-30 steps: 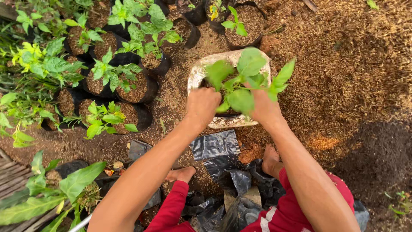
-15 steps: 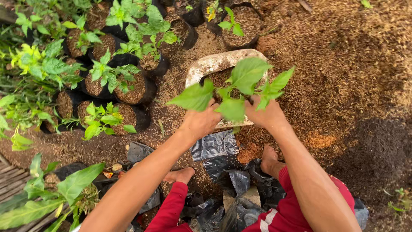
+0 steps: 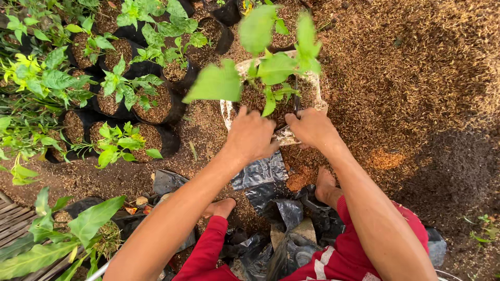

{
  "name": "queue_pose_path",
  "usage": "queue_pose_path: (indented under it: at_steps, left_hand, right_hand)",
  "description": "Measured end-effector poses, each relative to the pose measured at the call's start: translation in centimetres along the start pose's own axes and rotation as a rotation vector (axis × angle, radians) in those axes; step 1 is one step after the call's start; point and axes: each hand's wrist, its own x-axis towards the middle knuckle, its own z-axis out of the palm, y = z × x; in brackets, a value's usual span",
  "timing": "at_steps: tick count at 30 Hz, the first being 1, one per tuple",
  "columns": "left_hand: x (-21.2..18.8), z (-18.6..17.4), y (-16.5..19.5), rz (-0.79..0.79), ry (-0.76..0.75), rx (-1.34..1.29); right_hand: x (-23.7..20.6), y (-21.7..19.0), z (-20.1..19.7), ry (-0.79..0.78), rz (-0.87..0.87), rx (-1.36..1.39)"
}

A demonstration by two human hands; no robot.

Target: The person kneels on the ground in a plant nursery and fills black plastic grow bags with potting media from a white tub, pressing the media down by hand. They then take a seedling with its root ball, place it into a filled bag, and add and firm more media around it, working on one seedling at a time.

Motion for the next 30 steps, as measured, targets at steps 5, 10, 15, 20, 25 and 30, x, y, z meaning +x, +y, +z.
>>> queue_pose_path:
  at_steps: [5, 10, 15, 20, 25, 30]
  left_hand:
    - [0.8, 1.8, 0.3, 0.030, 0.118, 0.085]
    - [0.6, 2.8, -0.2, 0.031, -0.006, 0.148]
    - [0.8, 3.0, 0.9, 0.003, 0.278, -0.147]
    - [2.3, 1.9, 2.8, -0.086, 0.038, -0.159]
    - [1.1, -0.1, -0.2, -0.014, -0.069, -0.131]
    - [-0.6, 0.9, -3.9, 0.113, 0.073, 0.190]
  right_hand:
    - [0.9, 1.6, 1.1, 0.305, -0.421, 0.055]
    - [1.1, 2.1, 1.3, 0.261, -0.193, -0.058]
    - [1.5, 1.8, 1.3, 0.296, -0.315, -0.033]
    - [1.1, 1.8, 0.6, 0.238, -0.329, -0.109]
    - [1.2, 2.0, 0.1, 0.186, -0.170, -0.065]
    - [2.1, 2.2, 0.5, 0.253, -0.229, -0.062]
